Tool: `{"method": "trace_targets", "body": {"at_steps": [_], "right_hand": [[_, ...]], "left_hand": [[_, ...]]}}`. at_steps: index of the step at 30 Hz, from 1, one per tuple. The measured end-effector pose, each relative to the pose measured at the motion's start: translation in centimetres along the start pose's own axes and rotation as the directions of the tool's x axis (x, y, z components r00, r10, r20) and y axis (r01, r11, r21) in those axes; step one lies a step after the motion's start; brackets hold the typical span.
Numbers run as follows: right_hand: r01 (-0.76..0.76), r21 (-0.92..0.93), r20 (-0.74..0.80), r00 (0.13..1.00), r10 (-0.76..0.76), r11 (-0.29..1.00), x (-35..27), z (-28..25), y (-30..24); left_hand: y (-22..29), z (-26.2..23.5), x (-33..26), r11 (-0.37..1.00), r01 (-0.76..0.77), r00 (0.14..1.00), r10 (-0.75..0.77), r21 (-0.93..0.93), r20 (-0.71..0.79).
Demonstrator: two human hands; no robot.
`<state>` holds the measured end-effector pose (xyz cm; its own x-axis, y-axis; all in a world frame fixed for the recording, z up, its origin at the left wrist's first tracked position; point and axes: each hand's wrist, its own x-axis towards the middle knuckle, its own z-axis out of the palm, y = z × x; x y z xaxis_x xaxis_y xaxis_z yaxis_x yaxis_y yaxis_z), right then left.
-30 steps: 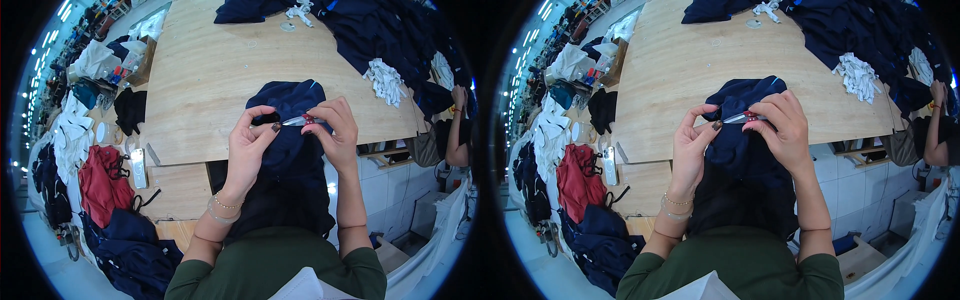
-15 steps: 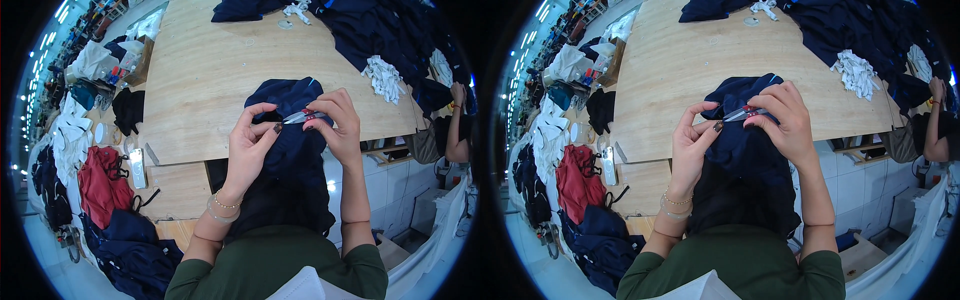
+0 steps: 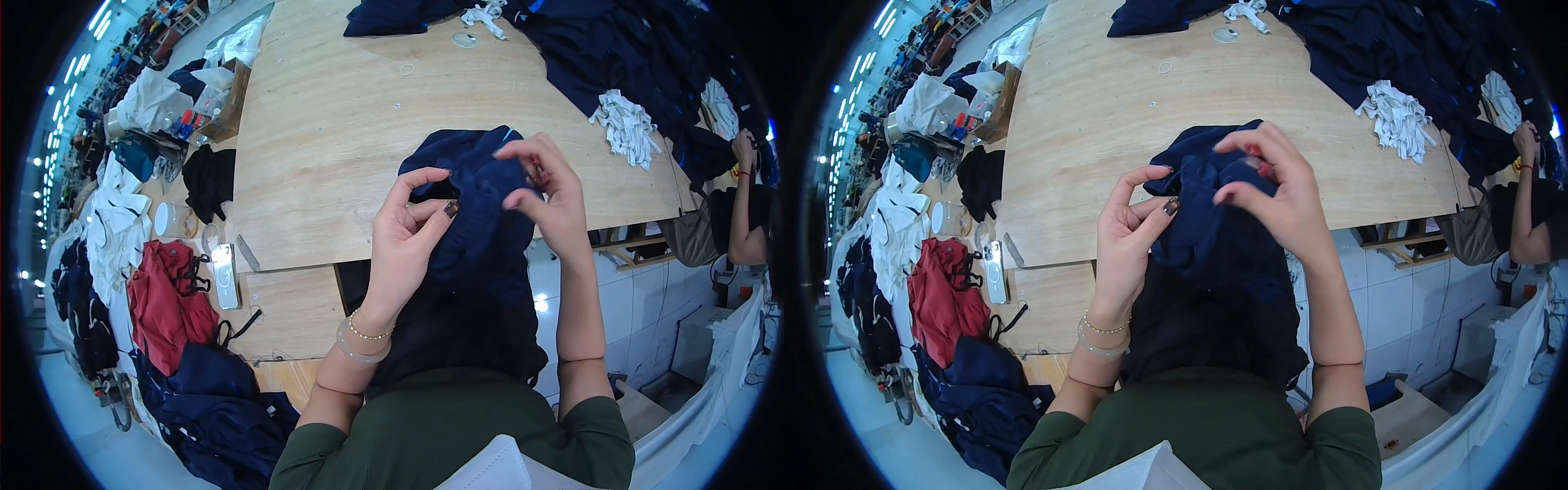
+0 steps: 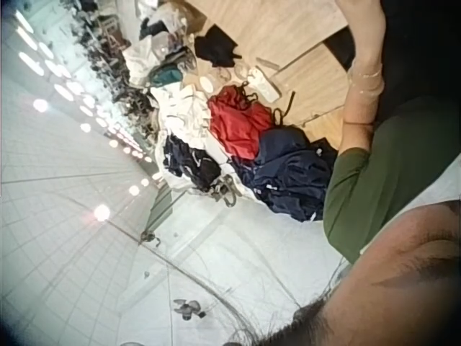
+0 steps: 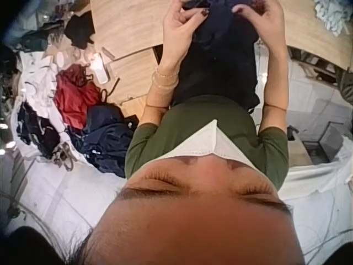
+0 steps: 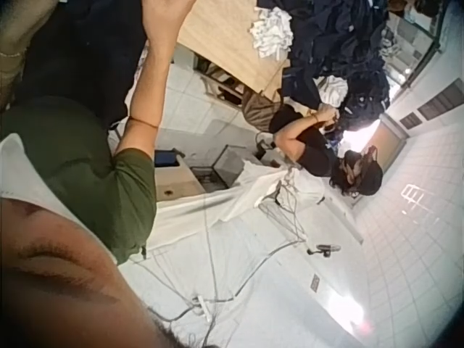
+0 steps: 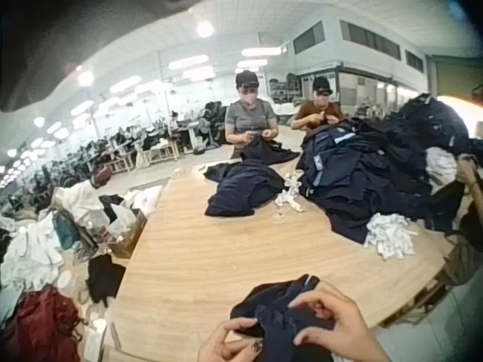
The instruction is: Trimming loose threads from blue garments using thread snips in a factory environment.
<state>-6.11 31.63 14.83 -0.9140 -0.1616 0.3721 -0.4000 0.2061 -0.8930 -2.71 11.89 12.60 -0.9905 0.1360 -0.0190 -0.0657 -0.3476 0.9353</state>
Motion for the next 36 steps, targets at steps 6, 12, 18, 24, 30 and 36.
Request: {"method": "trace_targets", "body": {"at_steps": [6, 12, 18, 24, 30, 36], "right_hand": [[0.078, -0.046, 0.237, 0.969, -0.065, 0.996, 1.7, 2.1, 0.4], [-0.231, 0.285, -0.087, 0.96, 0.265, 0.93, 3.4, 1.0, 4.5], [-0.253, 0.194, -0.308, 0.902, 0.304, 0.948, 2.3, -1.9, 6.6], [-0.115, 0.07, 0.033, 0.993, 0.113, 0.991, 0.3, 0.1, 1.0], [0.119, -0.121, 0.107, 0.989, -0.106, 0.985, -0.6, 2.2, 0.4], [-0.023, 0.133, -0.217, 0.975, 0.052, 0.991, -0.4, 1.8, 1.6]], "left_hand": [[-0.8, -0.2, 0.4, 0.999, -0.039, 0.999, 0.038, 0.031, 0.029], [-1.3, -1.6, 0.5, 0.997, -0.058, 0.994, 0.052, 0.059, 0.098], [-1.1, -1.7, 0.5, 0.999, -0.001, 0.99, 0.009, -0.052, 0.14], [-0.9, -1.3, 0.8, 0.999, -0.024, 0.995, 0.021, 0.03, 0.099], [-0.5, -0.5, 0.7, 0.987, -0.059, 0.996, 0.048, 0.152, 0.074], [-0.5, -0.8, 0.3, 0.983, -0.074, 0.995, 0.061, 0.169, 0.083]]}}
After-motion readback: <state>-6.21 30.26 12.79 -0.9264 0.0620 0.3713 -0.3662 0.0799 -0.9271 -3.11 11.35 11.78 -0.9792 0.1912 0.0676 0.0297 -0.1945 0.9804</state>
